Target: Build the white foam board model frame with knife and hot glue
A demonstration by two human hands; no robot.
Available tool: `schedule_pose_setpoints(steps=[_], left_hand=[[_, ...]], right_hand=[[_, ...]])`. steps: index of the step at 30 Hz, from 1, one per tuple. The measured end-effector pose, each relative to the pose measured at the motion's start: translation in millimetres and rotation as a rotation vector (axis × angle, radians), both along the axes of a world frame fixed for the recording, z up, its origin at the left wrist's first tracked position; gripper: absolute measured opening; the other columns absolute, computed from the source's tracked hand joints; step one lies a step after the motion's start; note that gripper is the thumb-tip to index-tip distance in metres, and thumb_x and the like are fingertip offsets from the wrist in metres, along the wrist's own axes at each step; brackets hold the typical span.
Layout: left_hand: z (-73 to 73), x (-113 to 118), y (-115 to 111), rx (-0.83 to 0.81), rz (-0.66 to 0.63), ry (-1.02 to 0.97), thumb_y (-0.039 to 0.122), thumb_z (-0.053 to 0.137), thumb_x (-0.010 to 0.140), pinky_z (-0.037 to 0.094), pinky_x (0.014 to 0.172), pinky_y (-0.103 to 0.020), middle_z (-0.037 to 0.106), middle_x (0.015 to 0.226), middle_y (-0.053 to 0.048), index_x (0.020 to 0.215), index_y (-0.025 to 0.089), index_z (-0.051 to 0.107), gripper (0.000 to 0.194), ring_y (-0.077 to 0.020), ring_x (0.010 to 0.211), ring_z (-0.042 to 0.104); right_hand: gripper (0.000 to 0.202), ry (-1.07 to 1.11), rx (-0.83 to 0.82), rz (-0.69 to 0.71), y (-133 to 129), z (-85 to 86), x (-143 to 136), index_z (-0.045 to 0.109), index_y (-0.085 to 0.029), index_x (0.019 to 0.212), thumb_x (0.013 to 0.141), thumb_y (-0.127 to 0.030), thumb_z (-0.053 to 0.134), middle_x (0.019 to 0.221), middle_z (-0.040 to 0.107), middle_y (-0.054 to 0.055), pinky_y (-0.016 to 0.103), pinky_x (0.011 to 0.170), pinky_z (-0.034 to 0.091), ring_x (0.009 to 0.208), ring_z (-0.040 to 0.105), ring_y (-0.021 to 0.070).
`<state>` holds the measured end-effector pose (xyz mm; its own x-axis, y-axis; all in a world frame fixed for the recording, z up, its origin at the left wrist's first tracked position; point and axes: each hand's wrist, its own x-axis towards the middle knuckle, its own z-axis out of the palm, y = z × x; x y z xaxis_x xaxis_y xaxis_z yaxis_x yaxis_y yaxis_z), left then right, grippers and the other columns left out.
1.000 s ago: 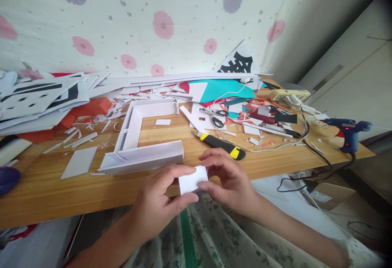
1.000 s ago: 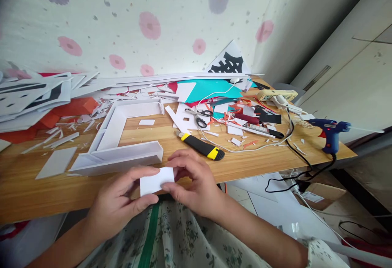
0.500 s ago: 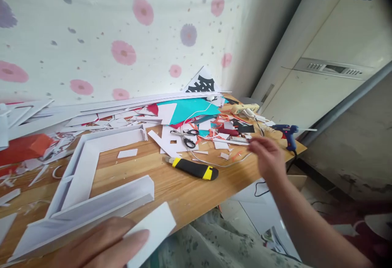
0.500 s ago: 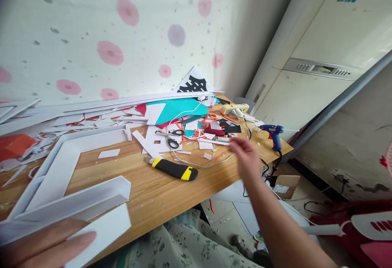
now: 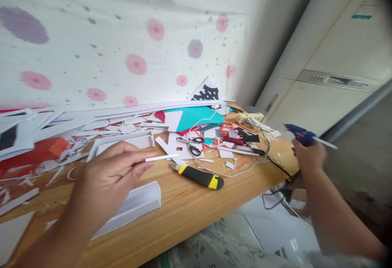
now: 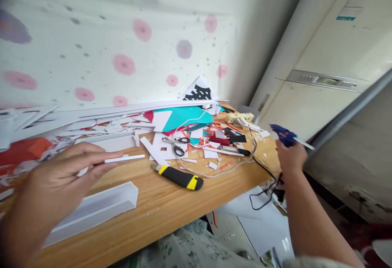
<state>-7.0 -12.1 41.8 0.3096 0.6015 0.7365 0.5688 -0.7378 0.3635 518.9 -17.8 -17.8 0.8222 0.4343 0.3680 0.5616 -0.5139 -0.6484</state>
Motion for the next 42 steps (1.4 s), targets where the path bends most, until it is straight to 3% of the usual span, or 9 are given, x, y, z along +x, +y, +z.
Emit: schedule_pose_setpoints(steps=[3, 5, 6, 8, 10, 12, 15, 21, 42], left_hand=[[-4.9, -4, 0, -0.020, 0.015, 0.008, 0.014, 0.065, 0.085, 0.044, 0.059, -0.021, 0.059, 0.079, 0.003, 0.085, 0.023, 0.067, 0.009, -0.0089, 0.068, 0.056], [-7.1, -6, -4, -0.014, 0.035, -0.004, 0.011, 0.066, 0.084, 0.043, 0.056, -0.020, 0.057, 0.074, 0.003, 0.078, 0.020, 0.065, 0.011, -0.0078, 0.064, 0.054], [-7.6, -6, -6, -0.006, 0.039, -0.011, 0.010, 0.066, 0.084, 0.042, 0.055, -0.020, 0.056, 0.073, 0.003, 0.076, 0.019, 0.064, 0.012, -0.0076, 0.063, 0.054], [-8.1, -7, -9, 0.017, 0.047, -0.010, 0.010, 0.065, 0.084, 0.043, 0.056, -0.019, 0.056, 0.073, 0.002, 0.075, 0.017, 0.064, 0.012, -0.0075, 0.063, 0.054], [-9.3, -7, -9, 0.065, 0.059, 0.011, 0.010, 0.065, 0.084, 0.044, 0.058, -0.020, 0.058, 0.073, 0.002, 0.078, 0.017, 0.066, 0.009, -0.0082, 0.064, 0.055], [-11.5, -7, -7, 0.128, 0.072, 0.037, 0.012, 0.067, 0.084, 0.045, 0.060, -0.022, 0.060, 0.074, 0.001, 0.083, 0.017, 0.068, 0.005, -0.0098, 0.066, 0.057], [-15.9, -10, -3, 0.184, 0.082, 0.043, 0.015, 0.069, 0.083, 0.046, 0.062, -0.025, 0.063, 0.075, 0.000, 0.085, 0.017, 0.069, 0.002, -0.0119, 0.068, 0.059], [-22.6, -21, 0, 0.178, 0.089, -0.007, 0.014, 0.070, 0.083, 0.047, 0.063, -0.024, 0.064, 0.076, -0.001, 0.087, 0.016, 0.071, 0.004, -0.0116, 0.068, 0.060], [-22.6, -23, -2, 0.153, 0.084, -0.014, 0.014, 0.067, 0.084, 0.049, 0.064, -0.024, 0.065, 0.075, -0.001, 0.087, 0.019, 0.070, 0.007, -0.0121, 0.069, 0.061]], right_hand=[[0.028, 0.130, 0.238, 0.190, -16, 14.7, -49, 0.060, -0.019, 0.099, 0.086, -0.044, 0.063, 0.083, 0.062, 0.008, 0.037, 0.058, 0.052, 0.064, 0.060, 0.0210], [0.023, 0.349, 0.497, 0.564, -30, 23.9, -93, 0.062, -0.027, 0.092, 0.078, -0.041, 0.073, 0.088, 0.062, 0.005, 0.036, 0.058, 0.048, 0.060, 0.054, 0.0180], [0.020, 0.443, 0.460, 0.713, -37, 27.7, -117, 0.064, -0.028, 0.087, 0.076, -0.040, 0.075, 0.085, 0.062, 0.004, 0.035, 0.056, 0.046, 0.059, 0.053, 0.0170], [0.019, 0.494, 0.378, 0.832, -46, 33.2, -167, 0.067, -0.029, 0.091, 0.076, -0.035, 0.076, 0.081, 0.064, 0.005, 0.034, 0.054, 0.044, 0.061, 0.056, 0.0195], [0.025, 0.403, 0.323, 1.037, -48, 36.5, -214, 0.067, -0.028, 0.094, 0.073, -0.031, 0.078, 0.082, 0.065, 0.005, 0.035, 0.058, 0.047, 0.070, 0.061, 0.0229], [0.013, 0.267, 0.232, 1.326, -45, 38.9, -253, 0.065, -0.026, 0.087, 0.077, -0.029, 0.073, 0.083, 0.064, 0.004, 0.035, 0.067, 0.050, 0.078, 0.063, 0.0236], [0.007, 0.125, 0.216, 1.523, -38, 42.2, -290, 0.059, -0.023, 0.079, 0.083, -0.023, 0.064, 0.088, 0.065, 0.004, 0.031, 0.072, 0.051, 0.082, 0.063, 0.0193], [0.013, 0.043, 0.234, 1.586, -30, 42.4, -304, 0.054, -0.022, 0.075, 0.086, -0.022, 0.061, 0.074, 0.058, -0.002, 0.023, 0.062, 0.047, 0.068, 0.057, 0.0118], [0.015, 0.054, 0.179, 1.537, -29, 33.3, -309, 0.052, -0.022, 0.074, 0.085, -0.024, 0.061, 0.070, 0.055, -0.001, 0.026, 0.056, 0.043, 0.061, 0.051, 0.0136]])
